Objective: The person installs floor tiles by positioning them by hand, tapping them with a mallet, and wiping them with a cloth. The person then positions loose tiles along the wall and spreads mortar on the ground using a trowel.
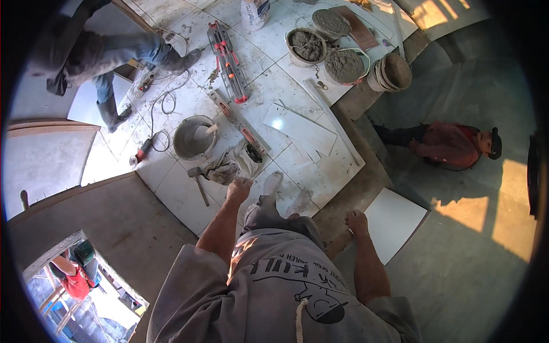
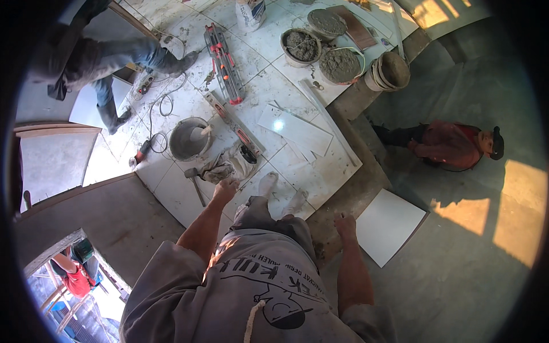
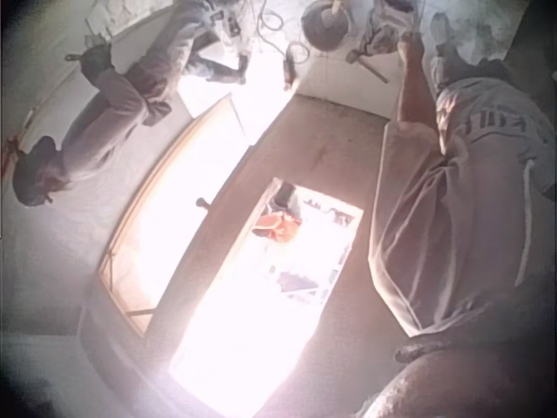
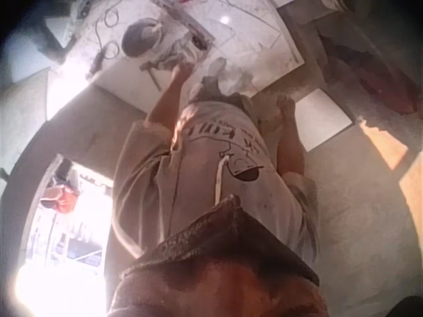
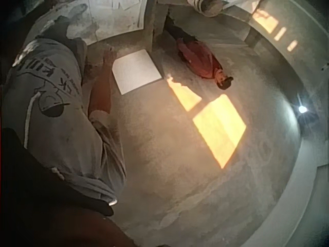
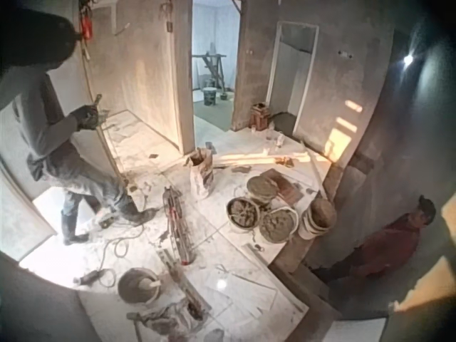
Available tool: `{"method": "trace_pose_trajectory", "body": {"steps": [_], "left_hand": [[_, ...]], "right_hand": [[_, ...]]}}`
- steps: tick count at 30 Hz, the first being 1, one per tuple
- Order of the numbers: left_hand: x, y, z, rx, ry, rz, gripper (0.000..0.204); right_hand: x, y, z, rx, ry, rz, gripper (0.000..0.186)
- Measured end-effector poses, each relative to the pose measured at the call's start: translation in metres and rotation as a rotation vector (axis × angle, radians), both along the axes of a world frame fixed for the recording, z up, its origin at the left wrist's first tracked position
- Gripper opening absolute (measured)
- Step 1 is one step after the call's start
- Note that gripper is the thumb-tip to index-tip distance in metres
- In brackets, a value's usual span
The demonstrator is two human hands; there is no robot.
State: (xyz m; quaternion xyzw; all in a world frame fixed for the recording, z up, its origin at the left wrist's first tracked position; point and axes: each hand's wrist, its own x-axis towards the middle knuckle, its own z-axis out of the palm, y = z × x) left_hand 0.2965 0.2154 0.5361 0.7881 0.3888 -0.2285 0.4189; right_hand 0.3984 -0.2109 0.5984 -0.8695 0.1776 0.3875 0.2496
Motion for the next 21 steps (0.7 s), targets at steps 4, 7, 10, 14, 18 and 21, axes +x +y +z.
{"method": "trace_pose_trajectory", "body": {"steps": [4, 7, 10, 14, 18, 21], "left_hand": [[0.0, 0.003, -0.003, -0.002, 0.006, -0.037, 0.037], [-0.001, 0.004, -0.004, 0.005, -0.024, -0.038, 0.036], [-0.002, 0.009, -0.009, -0.024, -0.024, -0.042, 0.034], [0.009, 0.007, -0.002, -0.13, 0.034, -0.018, 0.032], [-0.006, 0.019, -0.031, -0.115, -0.058, -0.062, 0.032], [-0.017, 0.027, -0.045, -0.132, -0.014, -0.089, 0.032]], "right_hand": [[-0.001, 0.002, 0.001, 0.01, 0.012, -0.057, 0.036], [-0.003, 0.004, 0.0, -0.02, -0.01, -0.022, 0.036], [-0.003, 0.013, 0.007, -0.045, 0.009, 0.008, 0.036], [-0.019, -0.005, -0.021, -0.108, -0.033, 0.033, 0.037], [-0.022, 0.006, -0.026, -0.15, -0.067, 0.049, 0.039], [-0.021, 0.02, -0.015, -0.114, -0.067, -0.003, 0.039]]}}
